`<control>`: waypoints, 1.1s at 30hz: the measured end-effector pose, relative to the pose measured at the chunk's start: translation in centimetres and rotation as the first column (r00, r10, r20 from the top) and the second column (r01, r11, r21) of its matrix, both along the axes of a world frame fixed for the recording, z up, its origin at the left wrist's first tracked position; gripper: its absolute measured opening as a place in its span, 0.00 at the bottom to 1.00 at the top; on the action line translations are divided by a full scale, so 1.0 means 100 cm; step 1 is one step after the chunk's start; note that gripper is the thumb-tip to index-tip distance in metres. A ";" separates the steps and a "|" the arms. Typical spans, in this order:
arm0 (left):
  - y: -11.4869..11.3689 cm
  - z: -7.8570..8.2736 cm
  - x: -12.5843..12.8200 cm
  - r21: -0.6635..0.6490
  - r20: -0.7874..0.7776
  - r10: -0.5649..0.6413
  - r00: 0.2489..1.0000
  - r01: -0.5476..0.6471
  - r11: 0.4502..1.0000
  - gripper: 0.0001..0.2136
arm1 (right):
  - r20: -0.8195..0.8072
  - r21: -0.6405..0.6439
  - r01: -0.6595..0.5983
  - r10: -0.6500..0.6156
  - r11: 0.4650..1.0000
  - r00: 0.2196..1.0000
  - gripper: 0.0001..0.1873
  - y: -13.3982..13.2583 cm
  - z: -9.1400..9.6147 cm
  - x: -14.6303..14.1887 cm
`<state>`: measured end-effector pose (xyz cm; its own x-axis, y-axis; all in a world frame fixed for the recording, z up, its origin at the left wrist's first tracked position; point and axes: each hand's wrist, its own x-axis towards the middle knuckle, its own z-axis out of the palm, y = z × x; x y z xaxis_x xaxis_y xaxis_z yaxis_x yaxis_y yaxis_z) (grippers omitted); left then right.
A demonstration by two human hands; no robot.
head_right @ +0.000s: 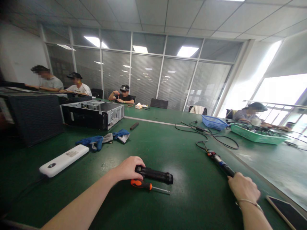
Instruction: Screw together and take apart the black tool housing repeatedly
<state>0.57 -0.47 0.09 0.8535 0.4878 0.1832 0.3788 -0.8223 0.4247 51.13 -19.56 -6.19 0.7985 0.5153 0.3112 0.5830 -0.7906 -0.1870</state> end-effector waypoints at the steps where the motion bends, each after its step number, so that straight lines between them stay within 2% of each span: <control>1: 0.000 -0.001 0.000 0.000 0.004 -0.004 1.000 0.004 1.000 0.19 | 0.005 -0.026 -0.011 0.011 1.000 1.000 0.18 0.005 0.001 -0.010; 6: 0.000 -0.002 0.001 -0.018 -0.004 0.001 1.000 -0.001 1.000 0.19 | 0.071 -0.075 -0.168 0.174 0.983 0.982 0.17 0.045 0.002 -0.066; 10: -0.001 0.001 0.000 -0.023 -0.004 0.004 1.000 -0.004 1.000 0.19 | 0.104 -0.057 -0.378 0.382 0.924 0.918 0.18 0.079 0.002 -0.119; 13: -0.002 0.002 0.000 -0.018 -0.009 0.002 1.000 -0.002 1.000 0.19 | 0.099 -0.032 -0.567 0.567 0.823 0.818 0.20 0.099 0.006 -0.158; 18: -0.003 0.003 0.001 0.009 -0.038 0.002 0.999 -0.001 1.000 0.20 | 0.048 0.009 -0.817 0.816 0.577 0.576 0.20 0.113 0.019 -0.208; 21: -0.005 0.007 0.001 0.024 -0.058 0.004 0.998 -0.003 1.000 0.20 | 0.010 0.031 -0.885 0.885 0.465 0.465 0.20 0.110 0.029 -0.225; 23: -0.007 0.011 0.000 0.026 -0.078 0.004 0.997 -0.002 1.000 0.20 | -0.009 0.044 -0.906 0.907 0.420 0.420 0.21 0.107 0.032 -0.231; 28: -0.011 0.015 -0.002 0.029 -0.090 -0.008 0.996 0.010 1.000 0.20 | -0.033 0.143 -0.914 0.925 0.380 0.380 0.21 0.103 0.033 -0.233; 33: -0.010 0.011 -0.001 0.083 -0.033 -0.021 0.999 0.024 0.996 0.17 | 0.049 0.255 -0.905 0.930 0.341 0.364 0.18 0.092 0.039 -0.235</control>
